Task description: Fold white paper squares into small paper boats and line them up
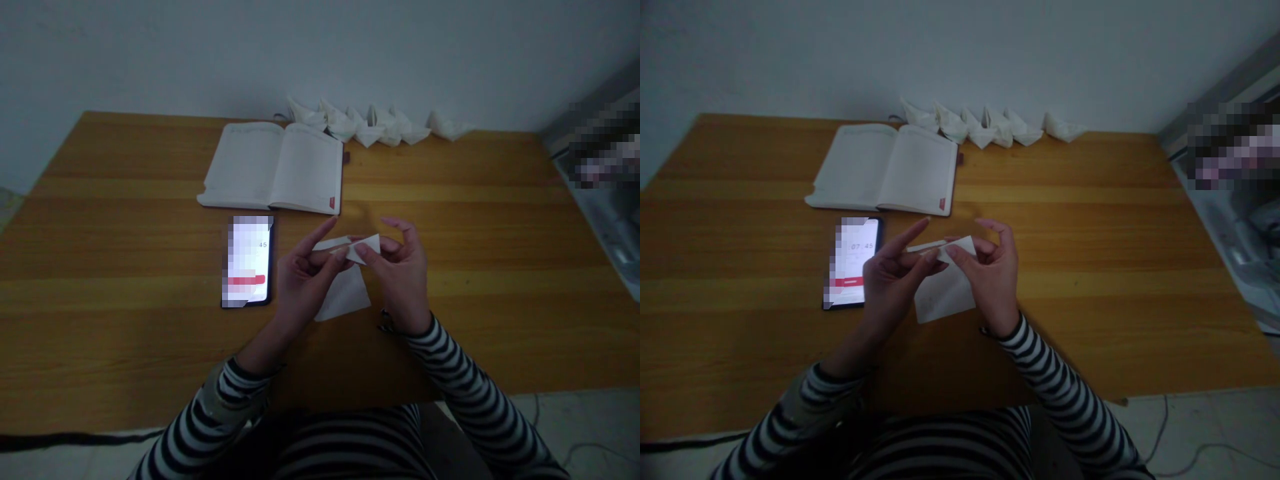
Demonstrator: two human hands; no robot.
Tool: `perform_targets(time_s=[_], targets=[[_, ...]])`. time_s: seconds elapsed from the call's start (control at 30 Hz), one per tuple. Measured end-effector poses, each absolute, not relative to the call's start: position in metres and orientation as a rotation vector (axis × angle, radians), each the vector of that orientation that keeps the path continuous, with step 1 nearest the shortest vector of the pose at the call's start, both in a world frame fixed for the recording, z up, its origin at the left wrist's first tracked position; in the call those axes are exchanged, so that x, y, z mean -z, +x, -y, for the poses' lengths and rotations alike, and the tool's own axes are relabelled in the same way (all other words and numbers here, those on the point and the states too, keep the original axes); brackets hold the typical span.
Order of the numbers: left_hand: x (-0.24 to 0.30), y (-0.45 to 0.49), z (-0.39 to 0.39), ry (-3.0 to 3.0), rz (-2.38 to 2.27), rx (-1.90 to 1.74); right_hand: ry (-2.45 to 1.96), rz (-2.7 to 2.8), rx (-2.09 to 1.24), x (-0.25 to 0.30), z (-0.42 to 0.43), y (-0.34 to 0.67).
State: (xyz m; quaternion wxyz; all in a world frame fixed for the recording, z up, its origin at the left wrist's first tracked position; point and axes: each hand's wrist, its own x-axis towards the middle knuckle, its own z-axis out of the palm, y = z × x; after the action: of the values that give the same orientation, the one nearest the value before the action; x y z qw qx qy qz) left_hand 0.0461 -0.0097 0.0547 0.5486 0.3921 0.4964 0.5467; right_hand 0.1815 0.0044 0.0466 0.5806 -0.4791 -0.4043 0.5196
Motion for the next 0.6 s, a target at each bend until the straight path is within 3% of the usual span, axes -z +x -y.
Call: perform_targets(time_s=[0.13, 0.37, 0.6], targets=[[-0.054, 0.042, 0.008, 1.016, -1.168, -1.259, -1.193, 1.245, -1.347, -0.052, -0.01, 0.2], [-0.046, 0.033, 0.0, 1.239, -1.224, -1.096, -1.233, 2.007, -0.948, -0.054, -0.013, 0.214], [-0.05, 0.023, -0.007, 1.271, -1.179, -0.854, -1.155, 1.896, -1.053, -0.048, -0.01, 0.211]])
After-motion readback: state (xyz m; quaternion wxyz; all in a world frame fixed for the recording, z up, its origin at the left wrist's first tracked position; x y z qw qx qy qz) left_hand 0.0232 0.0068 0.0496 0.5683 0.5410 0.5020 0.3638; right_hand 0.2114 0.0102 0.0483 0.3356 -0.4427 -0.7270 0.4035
